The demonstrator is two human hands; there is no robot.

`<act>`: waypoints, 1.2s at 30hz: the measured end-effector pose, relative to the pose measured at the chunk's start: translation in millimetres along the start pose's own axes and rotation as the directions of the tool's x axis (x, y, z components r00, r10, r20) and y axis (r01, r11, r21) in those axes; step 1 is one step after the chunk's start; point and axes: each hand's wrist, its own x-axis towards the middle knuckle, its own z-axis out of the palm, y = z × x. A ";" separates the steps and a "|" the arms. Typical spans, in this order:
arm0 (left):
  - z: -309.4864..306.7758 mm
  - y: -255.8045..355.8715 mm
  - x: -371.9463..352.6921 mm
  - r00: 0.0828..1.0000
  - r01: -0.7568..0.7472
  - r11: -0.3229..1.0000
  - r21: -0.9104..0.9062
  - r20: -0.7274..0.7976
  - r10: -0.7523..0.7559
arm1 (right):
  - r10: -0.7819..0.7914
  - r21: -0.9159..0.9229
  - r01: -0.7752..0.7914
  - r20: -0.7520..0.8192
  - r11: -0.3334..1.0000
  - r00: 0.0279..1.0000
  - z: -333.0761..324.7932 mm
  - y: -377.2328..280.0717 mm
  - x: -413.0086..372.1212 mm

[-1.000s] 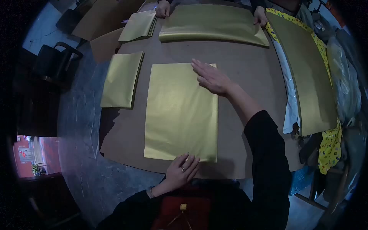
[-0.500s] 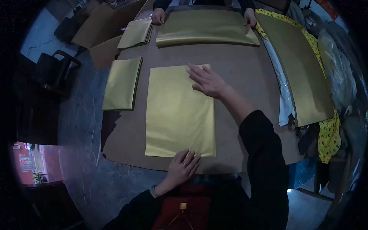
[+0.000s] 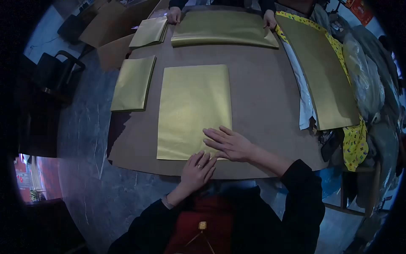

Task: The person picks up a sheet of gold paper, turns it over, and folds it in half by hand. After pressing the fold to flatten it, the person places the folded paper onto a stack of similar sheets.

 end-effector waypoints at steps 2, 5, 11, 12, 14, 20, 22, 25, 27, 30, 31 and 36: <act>-2.2 -1.9 -0.8 0.999 0.027 0.993 -0.111 -0.043 -0.032 | -0.113 0.002 0.113 0.097 0.994 0.989 -0.7 -6.2 -5.5; -14.8 -7.6 -9.8 0.986 0.137 0.982 -0.129 -0.074 -0.147 | -0.133 0.065 0.126 0.115 0.990 0.984 -1.0 -7.6 -17.9; -42.8 -21.8 -32.0 0.891 0.452 0.885 0.108 -0.002 -0.454 | 0.191 0.163 -0.196 0.045 0.967 0.981 -11.5 -23.9 -15.2; -41.8 -23.7 -36.3 0.867 0.487 0.861 0.147 0.038 -0.497 | 0.207 0.103 -0.211 0.049 0.972 0.977 -5.6 -25.3 -13.6; -40.0 -24.3 -44.1 0.818 0.544 0.813 0.207 0.086 -0.569 | 0.198 0.009 -0.199 0.057 0.980 0.979 -1.8 -25.2 -13.5; -45.4 -23.3 -54.5 0.811 0.541 0.780 0.313 0.050 -0.583 | 0.204 -0.033 -0.202 0.065 0.979 0.977 -8.4 -21.7 -20.7; -41.0 -23.9 -56.7 0.811 0.544 0.773 0.326 0.033 -0.584 | 0.220 -0.038 -0.217 0.084 0.975 0.972 -10.8 -20.7 -25.7; -41.1 -23.8 -57.5 0.816 0.539 0.772 0.338 0.018 -0.578 | 0.271 -0.109 -0.264 0.056 0.958 0.961 -9.9 -23.0 -31.6; -41.6 -23.9 -57.1 0.805 0.580 0.779 0.238 -0.020 -0.593 | 0.307 -0.128 -0.302 0.015 0.945 0.952 -10.2 -38.8 -25.4; -41.0 -23.5 -57.2 0.817 0.562 0.790 0.244 -0.014 -0.577 | 0.303 0.057 -0.299 -0.064 0.952 0.951 -10.6 -83.3 7.0; -41.0 -23.3 -56.1 0.827 0.540 0.800 0.261 0.009 -0.561 | 0.273 0.142 -0.257 -0.100 0.956 0.957 -7.6 -98.3 22.4; -42.1 -28.8 -57.6 0.845 0.481 0.818 0.314 0.083 -0.528 | 0.237 0.201 -0.195 -0.217 0.960 0.947 36.4 -137.1 69.6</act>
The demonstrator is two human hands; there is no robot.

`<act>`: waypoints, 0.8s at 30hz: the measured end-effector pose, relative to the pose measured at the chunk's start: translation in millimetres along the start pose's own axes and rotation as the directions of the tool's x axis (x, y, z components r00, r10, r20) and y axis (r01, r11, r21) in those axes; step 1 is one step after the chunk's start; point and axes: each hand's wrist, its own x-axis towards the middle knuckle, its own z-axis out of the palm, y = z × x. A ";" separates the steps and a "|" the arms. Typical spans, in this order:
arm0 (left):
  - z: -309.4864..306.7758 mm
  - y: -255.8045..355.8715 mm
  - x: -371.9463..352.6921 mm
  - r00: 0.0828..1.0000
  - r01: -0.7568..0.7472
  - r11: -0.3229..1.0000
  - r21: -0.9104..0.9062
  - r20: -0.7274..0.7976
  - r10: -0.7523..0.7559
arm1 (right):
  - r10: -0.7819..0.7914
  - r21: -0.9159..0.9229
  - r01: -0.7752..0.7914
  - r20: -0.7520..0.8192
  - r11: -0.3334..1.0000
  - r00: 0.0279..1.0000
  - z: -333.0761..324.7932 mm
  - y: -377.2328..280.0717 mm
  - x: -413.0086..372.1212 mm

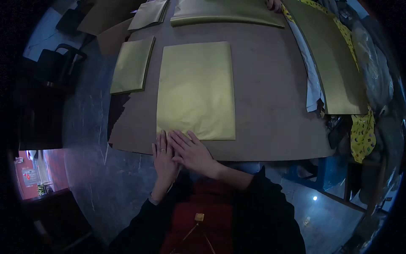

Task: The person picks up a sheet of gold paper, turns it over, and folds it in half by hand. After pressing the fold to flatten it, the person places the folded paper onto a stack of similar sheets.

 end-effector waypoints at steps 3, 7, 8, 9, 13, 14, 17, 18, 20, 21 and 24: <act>1.0 2.9 0.4 0.999 0.005 1.000 0.004 -0.040 -0.005 | 0.021 0.009 -0.022 0.051 1.000 0.998 -15.5 13.7 -21.3; -1.2 5.2 1.8 0.999 0.007 1.000 0.016 -0.041 -0.007 | 0.175 -0.006 -0.176 0.140 0.984 0.975 -52.0 38.1 -71.6; -1.2 4.9 1.4 0.999 0.005 1.000 0.002 -0.034 -0.005 | 0.175 -0.007 -0.176 0.143 0.984 0.974 -61.6 42.5 -83.0; -1.6 4.9 1.0 1.000 0.005 1.000 -0.011 -0.027 -0.005 | 0.231 -0.087 -0.219 0.170 0.972 0.958 -70.5 46.6 -93.1; -10.8 4.5 7.0 0.999 -0.009 1.000 0.013 -0.050 0.009 | 0.213 -0.082 -0.200 0.209 0.976 0.954 -90.8 71.3 -114.3; -13.6 1.0 10.8 0.994 -0.070 0.997 0.038 -0.082 0.073 | 0.207 -0.083 -0.193 0.207 0.978 0.956 -96.2 79.3 -112.3; -14.8 -20.1 27.6 0.962 -0.264 0.964 0.028 -0.065 0.265 | 0.137 -0.097 -0.126 0.110 0.987 0.984 -112.7 104.6 -97.5; -17.9 -24.8 38.1 0.917 -0.399 0.917 -0.015 -0.016 0.399 | 0.018 -0.209 0.012 0.141 0.978 0.990 -117.2 112.5 -91.7; -26.5 -29.4 53.0 0.834 -0.551 0.825 0.125 0.039 0.551 | -0.104 -0.315 0.155 0.173 0.936 0.979 -121.0 120.9 -81.4; -28.7 -31.1 57.3 0.723 -0.678 0.674 0.294 0.100 0.684 | -0.162 -0.315 0.230 0.226 0.921 0.961 -120.9 122.3 -76.9; -33.4 -28.5 69.5 0.521 -0.788 0.394 0.473 0.172 0.836 | -0.238 -0.317 0.323 0.278 0.892 0.931 -113.6 122.6 -72.6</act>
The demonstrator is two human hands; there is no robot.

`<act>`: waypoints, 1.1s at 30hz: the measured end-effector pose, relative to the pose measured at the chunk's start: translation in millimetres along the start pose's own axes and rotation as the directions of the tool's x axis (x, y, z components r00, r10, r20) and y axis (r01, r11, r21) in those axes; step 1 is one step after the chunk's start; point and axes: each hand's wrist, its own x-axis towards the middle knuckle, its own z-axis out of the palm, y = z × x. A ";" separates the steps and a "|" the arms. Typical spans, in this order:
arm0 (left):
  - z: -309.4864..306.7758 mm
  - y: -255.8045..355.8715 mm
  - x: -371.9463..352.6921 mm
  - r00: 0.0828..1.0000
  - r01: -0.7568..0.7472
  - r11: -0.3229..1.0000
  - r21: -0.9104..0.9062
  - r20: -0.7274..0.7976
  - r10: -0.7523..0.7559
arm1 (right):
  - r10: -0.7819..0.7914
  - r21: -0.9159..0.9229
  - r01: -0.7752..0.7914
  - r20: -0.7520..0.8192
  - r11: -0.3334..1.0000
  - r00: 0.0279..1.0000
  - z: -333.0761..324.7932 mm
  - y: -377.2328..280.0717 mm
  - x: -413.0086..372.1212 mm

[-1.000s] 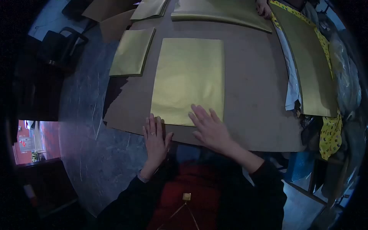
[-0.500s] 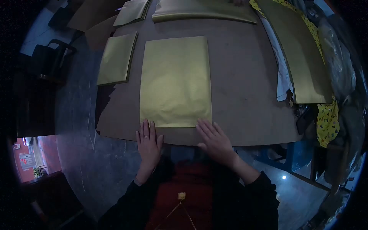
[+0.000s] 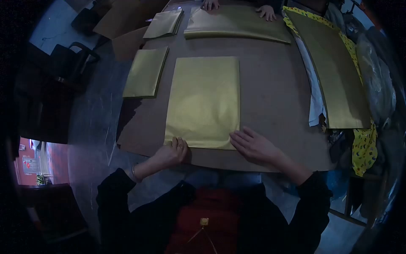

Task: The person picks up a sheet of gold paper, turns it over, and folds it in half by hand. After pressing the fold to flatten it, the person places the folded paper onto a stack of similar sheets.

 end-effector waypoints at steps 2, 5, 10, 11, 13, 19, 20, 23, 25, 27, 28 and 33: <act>-3.0 2.1 1.9 0.996 -0.047 0.998 0.049 0.075 0.043 | -0.002 -0.017 0.002 -0.001 1.000 1.000 5.7 2.2 0.7; 7.7 4.2 -4.1 0.998 0.055 0.995 -0.087 -0.014 -0.056 | 0.042 0.155 -0.041 -0.004 0.987 0.999 9.0 6.8 -4.1; -10.6 1.1 -10.8 0.953 0.177 0.933 -0.313 -0.181 -0.242 | 0.119 0.453 -0.138 0.070 0.881 0.990 2.9 17.8 3.8; -12.0 0.4 -13.3 0.955 0.174 0.932 -0.317 -0.176 -0.238 | 0.096 0.431 -0.114 0.062 0.895 0.993 4.8 20.0 6.4; -14.8 -1.1 -18.0 0.951 0.210 0.891 -0.402 -0.127 -0.281 | 0.047 0.434 -0.069 0.061 0.898 0.997 17.9 30.5 13.7; -26.9 4.7 -24.0 0.946 0.148 0.866 -0.477 -0.187 -0.265 | 0.319 0.236 -0.309 -0.003 0.921 0.948 28.4 38.5 20.1; -33.0 5.4 -26.8 0.947 0.151 0.864 -0.480 -0.181 -0.266 | 0.277 0.139 -0.270 -0.031 0.953 0.960 29.0 36.5 14.9; -66.0 6.9 -31.6 0.965 0.035 0.891 -0.453 -0.217 -0.148 | 0.175 0.054 -0.178 0.047 0.983 0.983 19.9 9.4 -10.1; -73.0 10.2 -36.1 0.957 0.000 0.880 -0.474 -0.256 -0.138 | 0.131 0.011 -0.133 0.095 0.991 0.987 18.6 -10.4 -21.4; -76.9 11.6 -37.4 0.947 -0.039 0.869 -0.494 -0.297 -0.126 | 0.174 0.158 -0.179 0.048 0.971 0.984 20.8 -22.5 -24.8; -78.5 10.7 -36.6 0.954 -0.086 0.864 -0.497 -0.292 -0.073 | 0.202 0.198 -0.219 0.102 0.956 0.974 19.4 -24.6 -21.1; -98.4 3.9 -37.0 0.971 -0.110 0.851 -0.513 -0.237 -0.017 | 0.282 0.314 -0.288 0.065 0.905 0.957 27.0 -28.5 -13.8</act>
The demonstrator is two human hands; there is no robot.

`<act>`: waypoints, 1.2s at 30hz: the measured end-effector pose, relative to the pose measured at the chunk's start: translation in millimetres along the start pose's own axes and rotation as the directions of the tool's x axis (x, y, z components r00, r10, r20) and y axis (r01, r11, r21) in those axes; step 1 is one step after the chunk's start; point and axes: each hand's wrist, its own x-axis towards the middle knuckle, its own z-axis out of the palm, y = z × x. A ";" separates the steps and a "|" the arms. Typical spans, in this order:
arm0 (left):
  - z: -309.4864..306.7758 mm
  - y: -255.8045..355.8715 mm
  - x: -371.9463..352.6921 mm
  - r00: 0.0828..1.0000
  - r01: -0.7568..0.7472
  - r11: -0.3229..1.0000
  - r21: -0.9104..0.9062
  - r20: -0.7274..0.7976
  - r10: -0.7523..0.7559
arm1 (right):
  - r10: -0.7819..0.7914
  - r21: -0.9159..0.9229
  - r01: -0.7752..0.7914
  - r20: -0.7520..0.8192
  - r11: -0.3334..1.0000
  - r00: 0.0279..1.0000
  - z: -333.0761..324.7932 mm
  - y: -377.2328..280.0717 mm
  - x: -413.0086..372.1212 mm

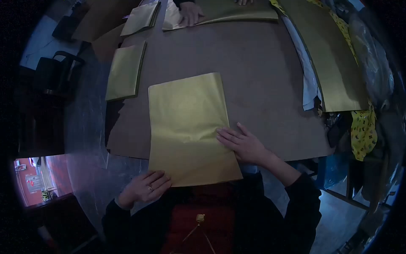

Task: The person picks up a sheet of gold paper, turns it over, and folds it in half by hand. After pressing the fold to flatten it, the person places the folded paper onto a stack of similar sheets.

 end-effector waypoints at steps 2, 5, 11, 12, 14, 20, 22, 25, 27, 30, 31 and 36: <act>-4.0 -3.9 1.6 0.997 0.040 0.985 -0.166 -0.058 -0.050 | 0.009 0.008 -0.009 0.022 1.000 1.000 -5.3 5.9 2.7; 7.3 -18.4 -6.9 0.959 0.147 0.904 -0.402 -0.167 -0.230 | -0.015 -0.030 0.015 0.007 0.999 1.000 -13.9 15.2 8.8; 30.8 -78.8 -23.5 0.837 0.231 -0.069 -0.971 0.234 -0.495 | 0.163 0.351 -0.135 -0.052 0.927 0.985 -12.6 12.3 15.8; 41.8 -86.9 -36.9 0.840 0.255 -0.179 -0.950 0.309 -0.445 | 0.163 0.349 -0.135 -0.053 0.927 0.985 -8.9 14.3 16.1; 63.7 -84.9 -61.9 0.827 0.310 -0.020 -0.951 0.280 -0.487 | 0.284 0.484 -0.207 -0.092 0.850 0.954 1.9 19.5 15.4; 87.2 -66.5 -46.1 0.586 0.639 0.318 -0.700 0.176 -0.791 | 0.599 0.657 -0.381 -0.135 0.651 0.789 -12.1 5.3 54.5; 93.3 -61.6 -34.5 0.520 0.631 0.323 -0.705 0.076 -0.851 | 0.788 0.699 -0.539 -0.056 0.470 0.614 -18.6 -0.8 66.2; 104.8 -59.7 -23.3 0.133 0.685 -0.019 -0.728 0.150 -0.980 | 0.822 0.723 -0.541 -0.063 0.429 0.566 -15.7 -0.2 75.6; 109.3 -60.1 -18.3 0.099 0.758 0.016 -0.652 0.091 -0.991 | 0.825 0.671 -0.574 -0.102 0.470 0.556 -12.5 1.4 80.7; 101.2 -60.1 -2.0 0.058 0.846 0.009 -0.534 0.075 -0.996 | 0.818 0.649 -0.571 -0.144 0.503 0.556 -8.1 0.7 82.8; 94.4 -57.4 7.9 0.052 0.868 0.046 -0.495 -0.002 -0.999 | 0.774 0.707 -0.422 -0.283 0.568 0.567 -4.2 -1.9 83.2; 104.1 -58.7 12.4 -0.003 0.911 0.031 -0.411 -0.082 -0.997 | 0.751 0.669 -0.441 -0.276 0.598 0.600 -7.8 -3.5 83.4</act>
